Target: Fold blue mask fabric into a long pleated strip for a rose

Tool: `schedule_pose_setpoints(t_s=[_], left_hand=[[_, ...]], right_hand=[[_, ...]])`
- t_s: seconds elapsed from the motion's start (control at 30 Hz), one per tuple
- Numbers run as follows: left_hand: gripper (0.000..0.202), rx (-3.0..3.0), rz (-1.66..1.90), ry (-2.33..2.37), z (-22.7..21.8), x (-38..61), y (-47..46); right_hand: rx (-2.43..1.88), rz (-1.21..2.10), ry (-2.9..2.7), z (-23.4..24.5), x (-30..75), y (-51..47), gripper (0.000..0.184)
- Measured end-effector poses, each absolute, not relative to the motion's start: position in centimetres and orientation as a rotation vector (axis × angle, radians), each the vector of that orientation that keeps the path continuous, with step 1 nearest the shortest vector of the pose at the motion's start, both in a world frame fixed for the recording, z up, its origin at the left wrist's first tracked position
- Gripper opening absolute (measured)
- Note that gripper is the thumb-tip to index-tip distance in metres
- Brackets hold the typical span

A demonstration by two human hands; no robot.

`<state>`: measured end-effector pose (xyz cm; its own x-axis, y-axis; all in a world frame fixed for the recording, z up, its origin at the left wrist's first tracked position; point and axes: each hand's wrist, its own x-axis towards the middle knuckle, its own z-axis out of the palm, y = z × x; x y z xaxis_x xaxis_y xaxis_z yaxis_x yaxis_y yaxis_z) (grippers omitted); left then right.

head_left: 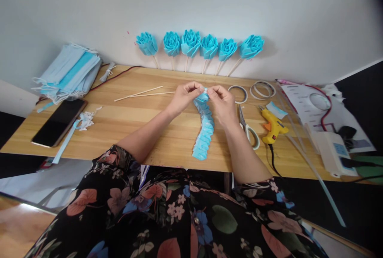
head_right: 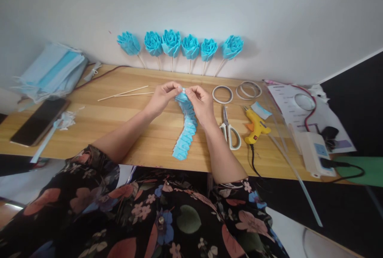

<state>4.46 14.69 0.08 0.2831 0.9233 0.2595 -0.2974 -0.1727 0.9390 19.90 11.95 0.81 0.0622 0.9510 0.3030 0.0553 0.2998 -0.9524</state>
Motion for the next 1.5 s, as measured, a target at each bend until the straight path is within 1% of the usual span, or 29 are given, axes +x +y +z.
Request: schedule_pose_setpoints(t_s=[0.3,0.47,0.6,0.8,0.93,1.17,1.3,1.5], left_hand=[[0.041,1.248,1.271,0.697,-0.1,4.4,14.8],[0.044,1.297,1.313,0.695,-0.2,4.4,14.9],[0.050,1.345,1.356,0.727,-0.1,4.4,14.9],[0.041,1.293,1.265,0.684,0.0,4.4,14.7],[0.036,1.268,1.264,0.690,0.0,4.3,14.7],[0.036,1.250,1.323,0.717,-0.1,4.1,15.2],[0.038,1.242,1.343,0.695,-0.5,4.2,15.5],[0.040,1.274,1.344,0.714,-0.7,4.4,15.5]], right_hand=[[-1.047,0.884,-1.323,0.0,20.3,12.3,0.043],[-1.064,0.856,-1.336,0.5,20.1,12.2,0.034],[-1.074,0.828,-1.324,0.6,20.0,12.2,0.030],[-1.069,0.820,-1.309,0.6,20.0,12.1,0.027],[-1.078,0.821,-1.318,0.3,20.2,12.1,0.031],[-1.022,0.885,-1.336,0.6,20.0,11.9,0.036],[-1.031,0.957,-1.362,0.8,19.7,11.9,0.033],[-1.021,0.909,-1.260,0.3,19.9,12.3,0.026]])
